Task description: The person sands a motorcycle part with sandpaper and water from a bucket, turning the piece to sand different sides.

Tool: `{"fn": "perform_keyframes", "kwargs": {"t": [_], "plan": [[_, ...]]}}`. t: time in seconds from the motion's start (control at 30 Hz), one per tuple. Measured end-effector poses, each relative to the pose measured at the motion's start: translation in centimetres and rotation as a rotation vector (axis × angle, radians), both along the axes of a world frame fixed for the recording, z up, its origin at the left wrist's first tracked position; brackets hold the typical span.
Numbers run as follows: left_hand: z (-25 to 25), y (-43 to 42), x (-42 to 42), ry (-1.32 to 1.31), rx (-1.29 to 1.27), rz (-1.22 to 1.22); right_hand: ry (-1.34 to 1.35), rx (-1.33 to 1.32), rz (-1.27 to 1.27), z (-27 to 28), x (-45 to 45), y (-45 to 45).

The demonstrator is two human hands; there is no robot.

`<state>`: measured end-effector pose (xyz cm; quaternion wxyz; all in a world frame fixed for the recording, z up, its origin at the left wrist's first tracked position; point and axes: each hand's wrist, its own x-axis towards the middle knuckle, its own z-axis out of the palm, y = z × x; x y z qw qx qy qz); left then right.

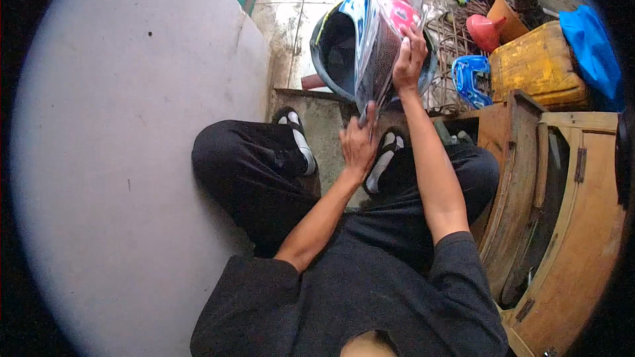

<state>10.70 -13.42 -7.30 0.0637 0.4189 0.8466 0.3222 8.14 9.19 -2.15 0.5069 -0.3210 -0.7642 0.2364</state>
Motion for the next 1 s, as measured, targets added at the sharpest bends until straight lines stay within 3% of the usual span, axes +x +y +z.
{"fn": "perform_keyframes", "kwargs": {"t": [0.07,0.13,0.2,0.33,0.4,0.47,0.6,0.7,0.9,0.97,1.0], "plan": [[0.5,0.9,-0.1,0.105,0.172,0.046,0.003,0.017,0.011,-0.1,0.3,-0.2],[-0.9,-0.6,0.4,0.199,0.186,0.035,-0.002,0.042,-0.002,0.0,0.1,-0.2],[-1.5,-1.7,0.8,-0.004,0.022,-0.057,0.012,0.047,0.003,-0.1,0.0,0.3],[0.3,0.6,-0.2,0.016,0.061,-0.032,0.002,0.012,0.02,-0.2,0.3,-0.1],[-1.1,-0.9,0.3,0.128,0.17,-0.002,0.006,0.036,0.015,-0.4,0.1,0.2],[-2.1,-2.0,0.7,0.068,0.064,-0.012,0.011,0.016,0.013,-0.6,0.0,0.3],[2.1,1.6,-1.2,0.003,0.134,0.009,0.005,0.006,0.02,-0.3,0.3,0.0],[-1.7,-1.7,0.2,0.061,0.107,-0.003,0.002,0.028,0.012,-0.2,0.1,0.1],[1.9,1.7,-1.2,0.017,0.173,0.001,-0.015,0.017,0.008,-0.2,0.2,-0.1],[-1.7,-0.8,0.0,0.036,0.146,-0.004,-0.006,0.033,0.018,-0.4,0.1,0.0],[-1.2,-1.7,0.1,0.055,0.116,-0.022,0.005,0.046,0.015,-0.2,-0.1,0.1]]}}
